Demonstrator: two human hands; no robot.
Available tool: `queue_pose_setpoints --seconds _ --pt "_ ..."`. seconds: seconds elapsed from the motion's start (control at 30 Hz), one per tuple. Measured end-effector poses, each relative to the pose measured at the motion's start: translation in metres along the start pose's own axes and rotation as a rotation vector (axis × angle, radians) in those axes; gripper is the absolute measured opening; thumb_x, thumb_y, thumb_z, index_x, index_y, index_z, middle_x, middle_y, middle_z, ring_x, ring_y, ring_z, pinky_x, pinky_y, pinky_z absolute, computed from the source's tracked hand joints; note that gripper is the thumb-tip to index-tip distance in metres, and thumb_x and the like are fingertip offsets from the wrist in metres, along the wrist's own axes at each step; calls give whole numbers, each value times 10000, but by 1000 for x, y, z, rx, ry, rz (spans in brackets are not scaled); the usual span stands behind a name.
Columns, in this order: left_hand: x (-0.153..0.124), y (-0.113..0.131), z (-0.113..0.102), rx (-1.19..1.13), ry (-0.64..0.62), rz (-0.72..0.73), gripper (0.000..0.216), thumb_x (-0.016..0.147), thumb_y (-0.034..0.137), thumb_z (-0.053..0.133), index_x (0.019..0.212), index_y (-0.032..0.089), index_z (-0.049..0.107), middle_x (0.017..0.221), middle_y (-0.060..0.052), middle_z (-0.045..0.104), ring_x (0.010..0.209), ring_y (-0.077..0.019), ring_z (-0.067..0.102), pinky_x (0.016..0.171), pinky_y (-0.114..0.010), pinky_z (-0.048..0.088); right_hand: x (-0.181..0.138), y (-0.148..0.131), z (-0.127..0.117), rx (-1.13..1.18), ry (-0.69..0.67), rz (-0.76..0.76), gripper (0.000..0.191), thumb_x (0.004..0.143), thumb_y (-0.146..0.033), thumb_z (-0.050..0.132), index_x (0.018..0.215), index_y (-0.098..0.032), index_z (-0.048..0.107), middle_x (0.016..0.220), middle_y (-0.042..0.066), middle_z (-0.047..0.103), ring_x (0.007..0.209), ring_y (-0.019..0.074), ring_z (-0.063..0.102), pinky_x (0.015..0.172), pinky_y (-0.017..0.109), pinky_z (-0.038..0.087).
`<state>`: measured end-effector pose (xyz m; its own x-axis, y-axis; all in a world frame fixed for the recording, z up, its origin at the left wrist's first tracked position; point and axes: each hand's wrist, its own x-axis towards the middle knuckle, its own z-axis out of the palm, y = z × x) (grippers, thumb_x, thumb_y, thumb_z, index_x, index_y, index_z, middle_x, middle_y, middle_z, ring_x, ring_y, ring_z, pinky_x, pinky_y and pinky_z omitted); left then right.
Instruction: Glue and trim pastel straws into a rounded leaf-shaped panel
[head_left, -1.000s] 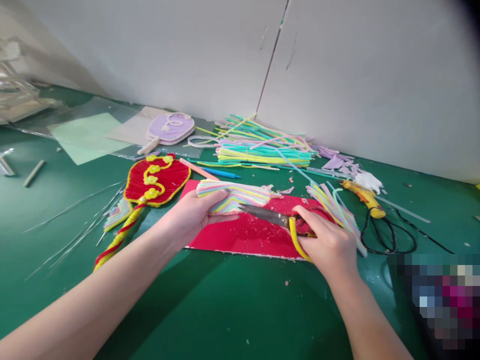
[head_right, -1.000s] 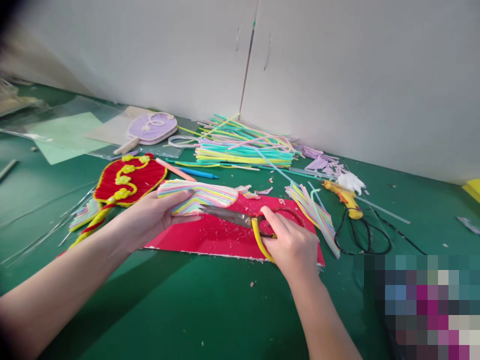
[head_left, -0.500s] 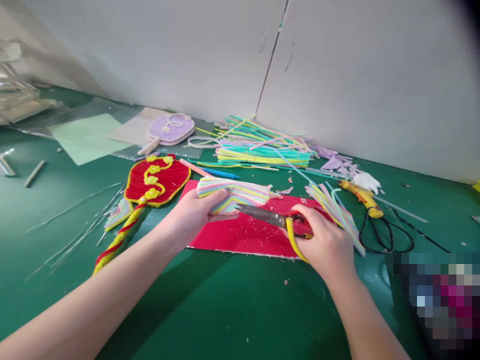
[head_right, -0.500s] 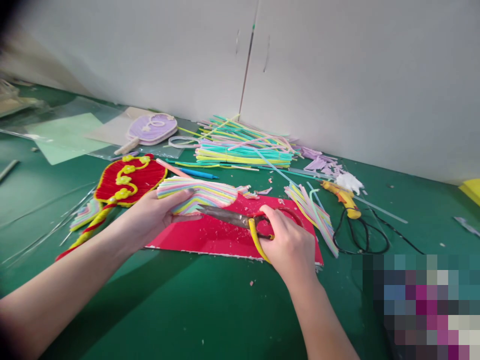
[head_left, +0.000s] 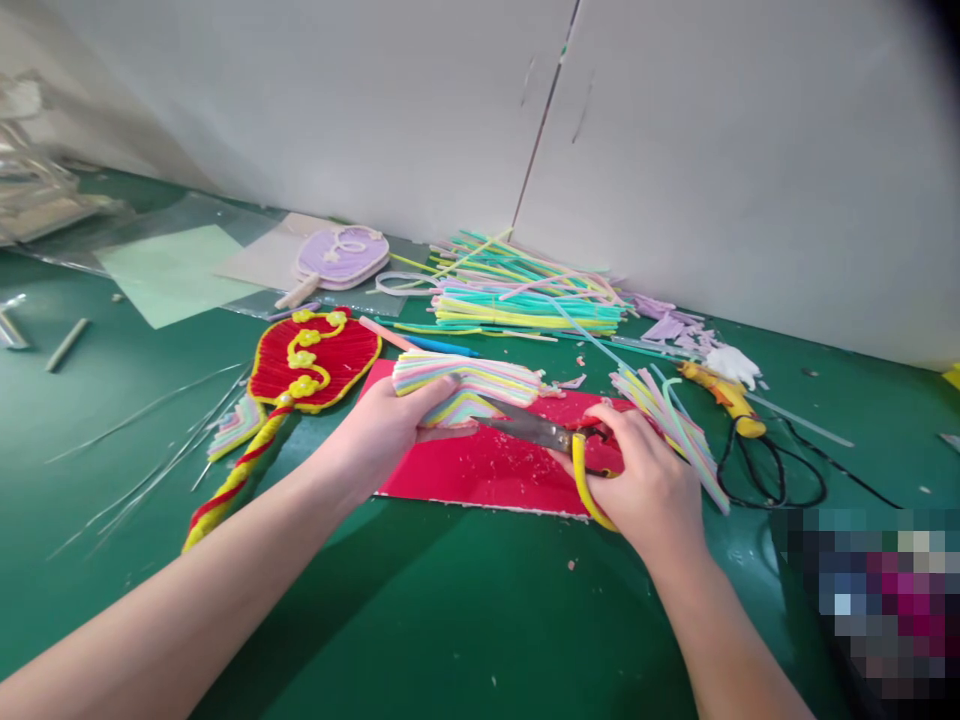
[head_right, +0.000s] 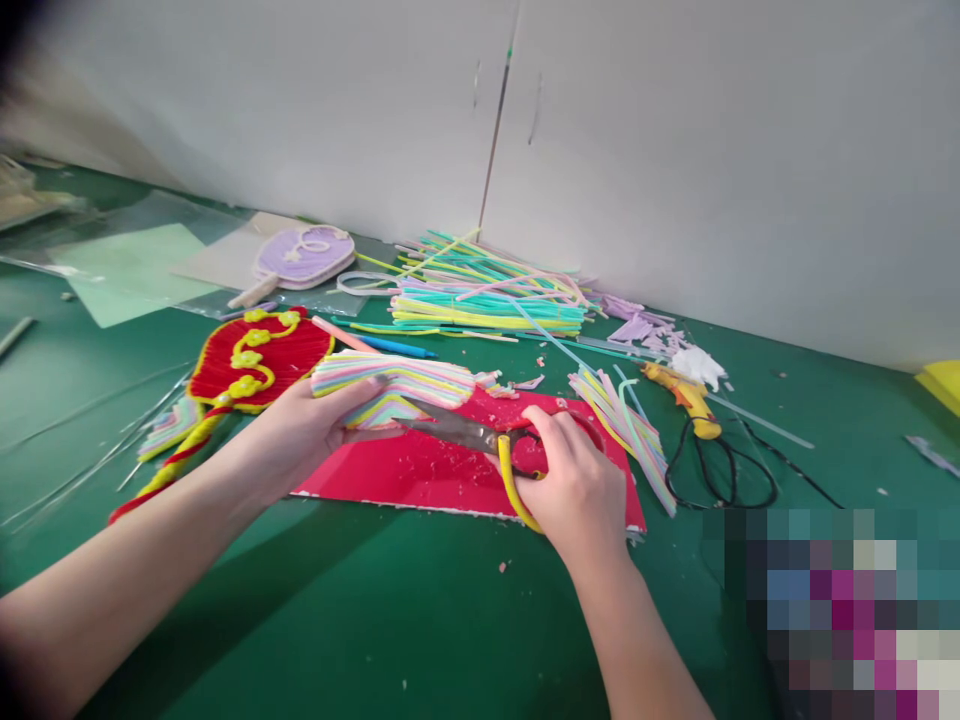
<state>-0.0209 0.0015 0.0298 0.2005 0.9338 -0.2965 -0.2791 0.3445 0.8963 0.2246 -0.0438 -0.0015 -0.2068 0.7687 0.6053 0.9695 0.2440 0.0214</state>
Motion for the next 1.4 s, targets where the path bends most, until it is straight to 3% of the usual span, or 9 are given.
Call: queue_pose_setpoints --seconds 0.6,1.07,1.4 --pt "-1 -2 7 -89 58 -3 178 799 178 643 961 114 681 1078 -101 705 955 -250 678 783 -354 611 -4 4 7 -73 103 -59 361 750 -357 663 1044 -149 685 872 52 750 636 180 682 571 267 431" --pt "0 -2 7 -96 74 8 189 821 161 618 992 114 684 1036 -91 721 940 -237 682 762 -338 616 -5 0 8 -70 93 -23 414 754 -493 659 1003 -166 708 801 29 751 607 160 680 511 258 400" --pt "-1 -2 7 -131 69 12 175 804 155 634 964 113 690 1023 -92 722 931 -234 684 779 -347 612 -5 2 10 -98 121 -62 373 780 -472 640 980 -165 711 763 34 747 536 152 655 459 268 351"
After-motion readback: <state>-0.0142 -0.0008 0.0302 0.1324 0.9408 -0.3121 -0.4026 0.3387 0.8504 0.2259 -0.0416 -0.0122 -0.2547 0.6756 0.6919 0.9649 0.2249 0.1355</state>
